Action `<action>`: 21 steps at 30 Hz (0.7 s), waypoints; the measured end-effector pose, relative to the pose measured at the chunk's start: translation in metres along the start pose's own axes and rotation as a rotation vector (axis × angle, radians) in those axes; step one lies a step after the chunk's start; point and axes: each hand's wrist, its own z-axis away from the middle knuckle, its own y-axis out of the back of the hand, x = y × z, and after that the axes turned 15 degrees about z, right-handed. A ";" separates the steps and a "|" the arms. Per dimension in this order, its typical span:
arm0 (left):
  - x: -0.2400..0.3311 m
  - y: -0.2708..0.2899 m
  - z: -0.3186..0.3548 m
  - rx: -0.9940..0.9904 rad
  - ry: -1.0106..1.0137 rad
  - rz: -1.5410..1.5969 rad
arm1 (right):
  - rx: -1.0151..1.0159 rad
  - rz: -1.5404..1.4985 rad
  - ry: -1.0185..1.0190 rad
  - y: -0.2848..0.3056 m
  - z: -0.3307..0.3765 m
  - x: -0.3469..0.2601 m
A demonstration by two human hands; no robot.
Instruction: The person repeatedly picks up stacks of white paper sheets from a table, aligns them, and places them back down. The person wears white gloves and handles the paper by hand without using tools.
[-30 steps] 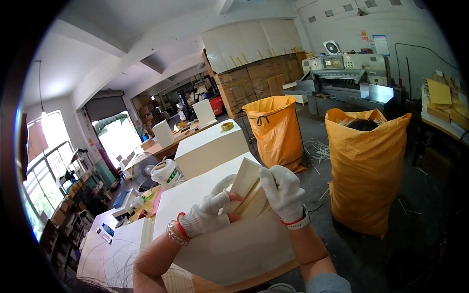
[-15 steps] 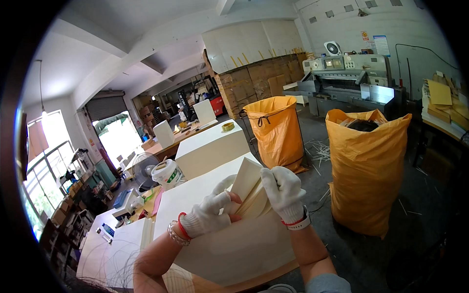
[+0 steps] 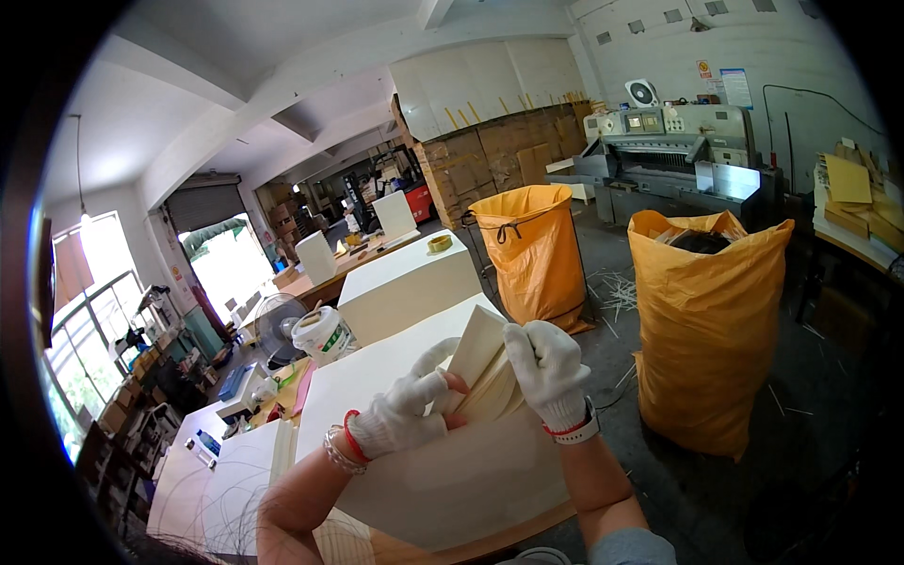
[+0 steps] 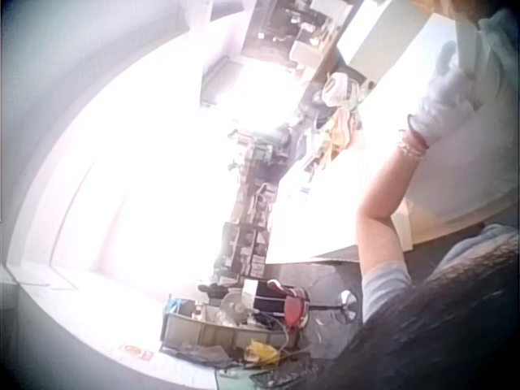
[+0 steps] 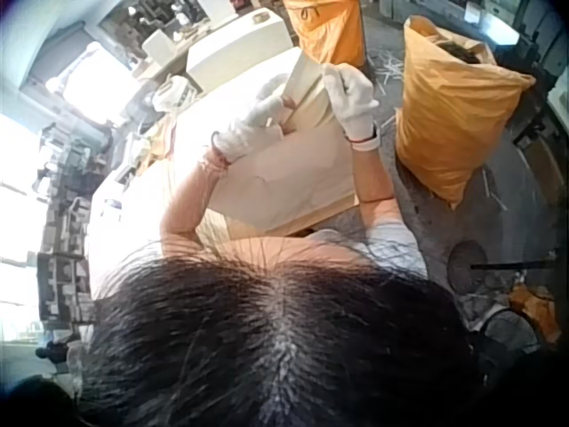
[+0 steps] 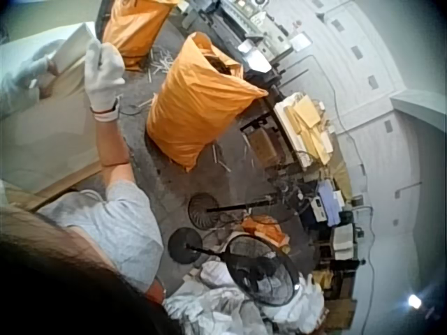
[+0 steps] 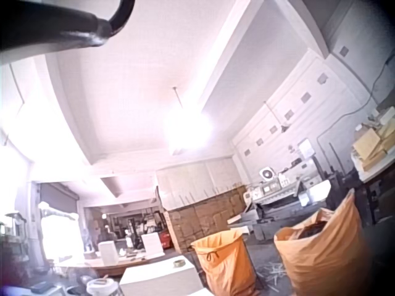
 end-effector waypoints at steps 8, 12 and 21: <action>-0.011 0.002 0.002 -0.009 -0.114 -0.108 | 0.017 -0.054 -0.039 0.000 -0.003 -0.009; -0.008 0.004 -0.002 -0.083 -0.018 -0.066 | 0.022 -0.041 -0.091 -0.001 -0.002 -0.007; -0.003 -0.002 0.000 0.030 -0.015 0.017 | 0.039 -0.081 -0.106 -0.003 -0.002 -0.006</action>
